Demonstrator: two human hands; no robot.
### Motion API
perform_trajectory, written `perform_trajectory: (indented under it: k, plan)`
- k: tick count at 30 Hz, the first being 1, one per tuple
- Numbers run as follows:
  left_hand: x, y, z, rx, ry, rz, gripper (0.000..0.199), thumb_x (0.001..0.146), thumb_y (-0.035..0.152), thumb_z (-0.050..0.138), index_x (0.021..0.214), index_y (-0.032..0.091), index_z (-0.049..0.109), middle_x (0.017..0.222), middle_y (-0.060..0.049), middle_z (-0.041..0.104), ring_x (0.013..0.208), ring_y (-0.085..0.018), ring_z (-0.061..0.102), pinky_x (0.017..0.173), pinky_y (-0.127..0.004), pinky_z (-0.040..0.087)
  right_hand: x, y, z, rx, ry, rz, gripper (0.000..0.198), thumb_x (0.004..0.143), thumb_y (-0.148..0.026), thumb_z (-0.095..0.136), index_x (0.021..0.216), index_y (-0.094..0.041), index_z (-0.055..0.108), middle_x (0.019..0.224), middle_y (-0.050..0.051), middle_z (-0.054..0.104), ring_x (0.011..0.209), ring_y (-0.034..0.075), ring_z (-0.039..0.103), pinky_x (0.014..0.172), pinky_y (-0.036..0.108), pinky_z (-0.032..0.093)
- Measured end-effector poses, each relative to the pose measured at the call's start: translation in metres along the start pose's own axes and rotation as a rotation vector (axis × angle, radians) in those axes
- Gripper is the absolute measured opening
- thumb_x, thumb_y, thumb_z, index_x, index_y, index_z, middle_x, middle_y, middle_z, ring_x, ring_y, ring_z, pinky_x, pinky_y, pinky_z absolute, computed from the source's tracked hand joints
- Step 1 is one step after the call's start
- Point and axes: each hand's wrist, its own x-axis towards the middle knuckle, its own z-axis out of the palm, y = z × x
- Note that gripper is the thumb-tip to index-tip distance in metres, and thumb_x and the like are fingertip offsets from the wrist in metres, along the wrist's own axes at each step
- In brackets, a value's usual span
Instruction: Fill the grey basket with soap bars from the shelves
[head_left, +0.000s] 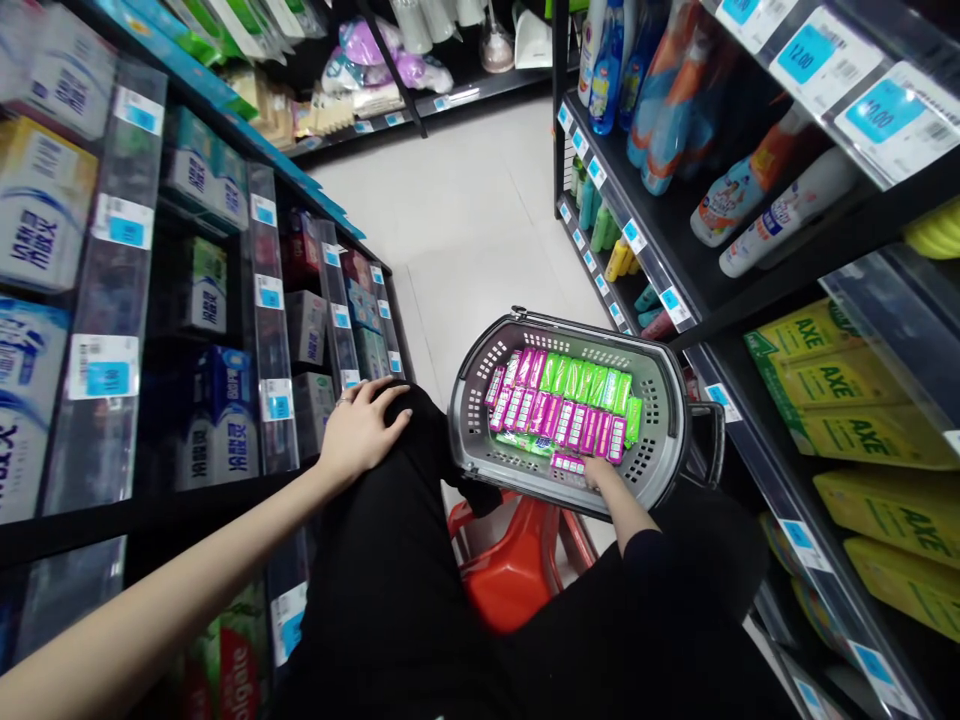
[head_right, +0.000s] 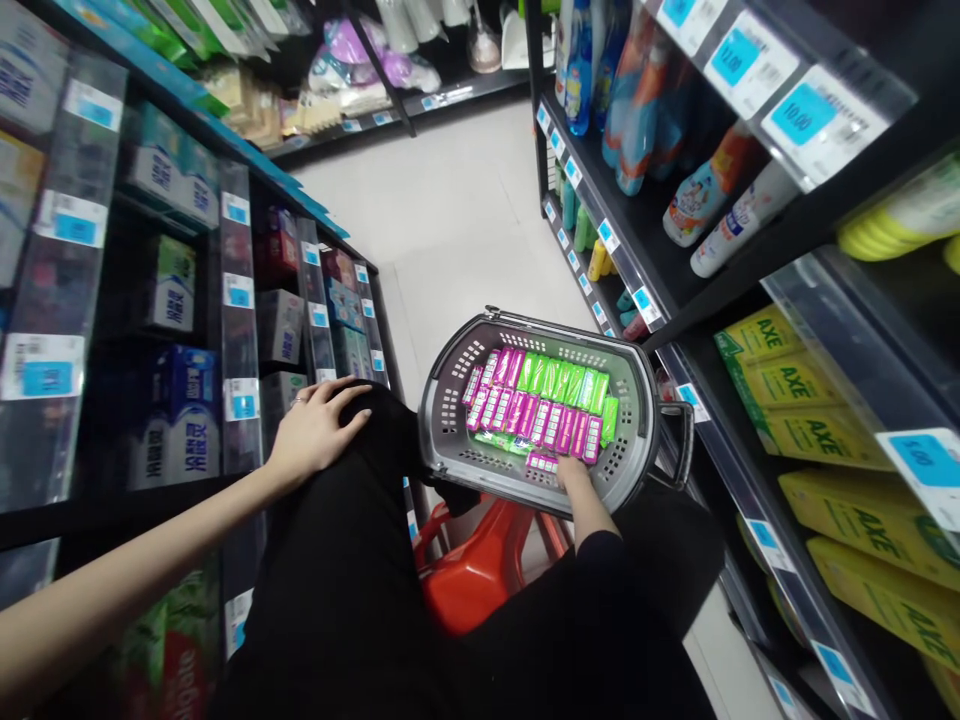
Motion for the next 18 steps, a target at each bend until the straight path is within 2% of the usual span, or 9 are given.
perform_trajectory:
  k: [2, 7, 8, 10, 12, 13, 15, 18]
  plan:
    - [0.001, 0.000, 0.001, 0.010, -0.002, 0.004, 0.051, 0.092, 0.047, 0.038, 0.129, 0.021, 0.062, 0.143, -0.008, 0.051, 0.132, -0.034, 0.042, 0.114, -0.050, 0.039, 0.000, 0.006, -0.012, 0.034, -0.032, 0.053, 0.032, 0.094, -0.036, 0.063, 0.118, -0.014, 0.063, 0.117, 0.009, 0.066, 0.102, 0.020, 0.065, 0.089, 0.041, 0.057]
    - [0.000, -0.002, -0.004, 0.024, -0.001, 0.007, 0.048, 0.093, 0.044, 0.040, 0.130, 0.020, 0.060, 0.144, -0.009, 0.050, 0.132, -0.035, 0.042, 0.114, -0.051, 0.038, -0.014, 0.021, -0.038, 0.120, -0.001, 0.174, 0.032, 0.096, -0.037, 0.061, 0.118, -0.015, 0.063, 0.120, 0.009, 0.065, 0.105, 0.020, 0.064, 0.089, 0.039, 0.056]
    - [0.000, 0.000, -0.006, 0.032, 0.006, 0.019, 0.047, 0.093, 0.041, 0.042, 0.130, 0.019, 0.059, 0.144, -0.011, 0.050, 0.134, -0.037, 0.040, 0.116, -0.056, 0.033, -0.019, 0.021, -0.043, 0.136, -0.003, 0.204, 0.031, 0.095, -0.037, 0.062, 0.117, -0.015, 0.063, 0.119, 0.009, 0.065, 0.104, 0.020, 0.065, 0.089, 0.039, 0.056]
    - [0.000, 0.011, -0.005, -0.038, -0.031, 0.070, 0.040, 0.092, 0.032, 0.047, 0.125, 0.015, 0.061, 0.144, -0.014, 0.049, 0.141, -0.040, 0.029, 0.121, -0.065, 0.013, -0.030, 0.017, -0.054, 0.167, -0.008, 0.269, 0.029, 0.092, -0.035, 0.066, 0.112, -0.014, 0.066, 0.115, 0.009, 0.068, 0.101, 0.020, 0.066, 0.087, 0.040, 0.057]
    - [0.002, 0.038, 0.005, -0.272, -0.193, 0.104, 0.029, 0.085, 0.018, 0.053, 0.111, 0.011, 0.065, 0.140, -0.018, 0.051, 0.147, -0.041, 0.019, 0.123, -0.062, -0.003, -0.045, 0.015, -0.072, 0.204, 0.032, 0.321, 0.027, 0.090, -0.032, 0.067, 0.108, -0.011, 0.069, 0.110, 0.012, 0.069, 0.099, 0.022, 0.068, 0.084, 0.041, 0.057]
    - [0.003, 0.057, 0.016, -0.439, -0.317, 0.097, 0.024, 0.081, 0.012, 0.056, 0.103, 0.011, 0.066, 0.137, -0.019, 0.053, 0.147, -0.040, 0.018, 0.124, -0.057, -0.004, -0.053, 0.017, -0.082, 0.225, 0.083, 0.337, 0.027, 0.091, -0.032, 0.063, 0.108, -0.011, 0.070, 0.110, 0.015, 0.070, 0.099, 0.025, 0.068, 0.083, 0.041, 0.056]
    - [0.007, 0.103, 0.048, -0.586, -0.489, 0.048, 0.015, 0.076, 0.006, 0.062, 0.087, 0.013, 0.067, 0.119, -0.019, 0.062, 0.138, -0.039, 0.038, 0.123, -0.054, 0.015, -0.071, 0.030, -0.102, 0.254, 0.239, 0.356, 0.038, 0.097, -0.035, 0.049, 0.118, -0.009, 0.067, 0.119, 0.022, 0.066, 0.109, 0.030, 0.065, 0.087, 0.045, 0.053]
    - [0.014, 0.176, 0.115, -0.700, -0.632, -0.123, 0.008, 0.078, 0.007, 0.068, 0.077, 0.014, 0.064, 0.099, -0.013, 0.066, 0.116, -0.030, 0.058, 0.113, -0.050, 0.037, -0.093, 0.061, -0.120, 0.296, 0.552, 0.470, 0.055, 0.100, -0.042, 0.032, 0.139, -0.007, 0.050, 0.137, 0.029, 0.051, 0.127, 0.037, 0.052, 0.097, 0.053, 0.047]
